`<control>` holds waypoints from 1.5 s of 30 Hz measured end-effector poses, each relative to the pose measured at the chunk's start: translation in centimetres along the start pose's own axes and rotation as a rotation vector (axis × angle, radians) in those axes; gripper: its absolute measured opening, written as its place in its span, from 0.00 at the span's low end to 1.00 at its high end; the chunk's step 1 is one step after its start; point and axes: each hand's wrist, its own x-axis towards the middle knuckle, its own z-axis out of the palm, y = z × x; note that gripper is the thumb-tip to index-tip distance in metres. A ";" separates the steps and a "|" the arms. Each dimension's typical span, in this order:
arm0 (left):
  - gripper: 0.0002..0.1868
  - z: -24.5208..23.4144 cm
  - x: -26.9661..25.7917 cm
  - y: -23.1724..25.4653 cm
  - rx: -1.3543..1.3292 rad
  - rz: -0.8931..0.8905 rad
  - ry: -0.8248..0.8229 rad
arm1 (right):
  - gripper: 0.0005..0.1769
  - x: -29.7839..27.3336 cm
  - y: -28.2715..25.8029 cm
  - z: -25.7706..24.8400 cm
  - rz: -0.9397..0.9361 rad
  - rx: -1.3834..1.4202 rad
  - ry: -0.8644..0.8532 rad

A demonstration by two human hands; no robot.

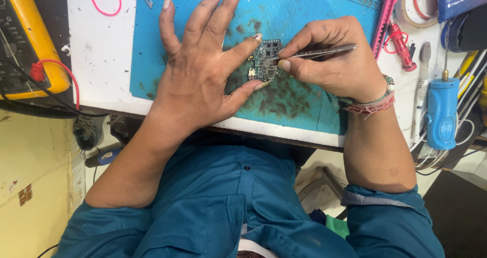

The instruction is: The person uses a green-handled screwdriver to work on a small circuit board, then switches to tweezers to manipulate components. They use a hot air gun to heat the board and apply a liquid from a syringe, continuing to adjust parts with the tweezers.

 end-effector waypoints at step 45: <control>0.30 0.1 0.0 -0.2 -0.004 -0.002 -0.012 | 0.05 0.0 0.1 -0.1 -0.035 0.003 -0.022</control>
